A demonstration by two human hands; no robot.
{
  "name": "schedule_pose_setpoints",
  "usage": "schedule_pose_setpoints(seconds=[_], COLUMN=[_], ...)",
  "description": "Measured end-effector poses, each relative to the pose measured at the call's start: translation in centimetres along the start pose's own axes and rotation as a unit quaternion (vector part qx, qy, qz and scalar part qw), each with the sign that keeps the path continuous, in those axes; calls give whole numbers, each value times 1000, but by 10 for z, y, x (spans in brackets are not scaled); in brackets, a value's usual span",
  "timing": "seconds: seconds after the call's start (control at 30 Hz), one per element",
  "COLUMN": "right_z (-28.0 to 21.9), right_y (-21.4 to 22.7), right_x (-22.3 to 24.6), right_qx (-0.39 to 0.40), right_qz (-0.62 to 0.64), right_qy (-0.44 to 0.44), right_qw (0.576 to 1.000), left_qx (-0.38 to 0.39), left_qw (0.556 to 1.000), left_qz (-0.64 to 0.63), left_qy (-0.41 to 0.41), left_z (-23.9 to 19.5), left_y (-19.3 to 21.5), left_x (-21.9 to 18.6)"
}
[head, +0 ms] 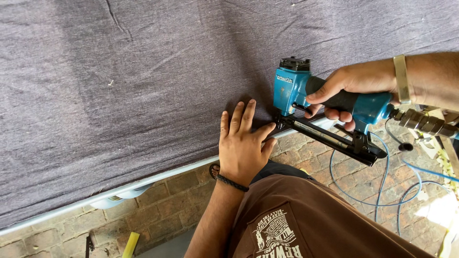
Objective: The person staples a dark fabric onto a padded furniture frame using a pneumatic staple gun. They trim the excess fabric with scissors and continue securing the material around the edges and corners of the frame.
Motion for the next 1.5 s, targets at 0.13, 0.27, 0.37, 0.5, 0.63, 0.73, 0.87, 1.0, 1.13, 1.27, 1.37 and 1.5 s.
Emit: schedule_pose_setpoints(seconds=[0.13,0.27,0.37,0.5,0.63,0.73,0.87,1.0,1.13,1.27,1.37,1.5], right_z=[2,4,2,1,-6,-11,-11,-4,-2,0,3,14], right_y=[-9,-17,-21,-22,-13,0,11,15,18,11,-3,-52], right_x=[3,6,5,0,-7,-16,-28,-34,-37,-32,-18,17], right_qx=[4,-7,-7,-24,-32,-35,-46,-46,-50,-34,-75,2], right_qz=[-6,-13,4,-7,25,70,75,36,15,18,-27,-27], right_qy=[5,8,19,18,46,27,15,29,24,20,36,114], right_qw=[1000,1000,1000,1000,998,997,996,998,998,999,996,993], left_qx=[4,0,13,26,20,26,33,34,-33,-88,-116,-138], left_qw=[1000,1000,1000,999,997,997,999,999,998,993,989,984], left_qz=[-7,-11,-25,-38,-79,-68,-27,-24,-48,-64,14,80], left_qy=[3,2,5,5,-3,-11,-13,-19,-38,37,94,75], left_z=[0,0,1,0,-2,-1,-2,-2,-17,-66,-102,-120], left_y=[-2,0,0,4,10,10,6,-2,12,49,79,88], left_x=[2,3,2,7,8,7,5,7,9,33,61,74])
Point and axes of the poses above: each hand's wrist, its own z-axis towards the middle knuckle, its own y-axis out of the back of the hand, x = y × z, the point moved 5 cm from there along z, towards the middle knuckle, and after that the axes turned 5 degrees about x, right-handed, at the moved point
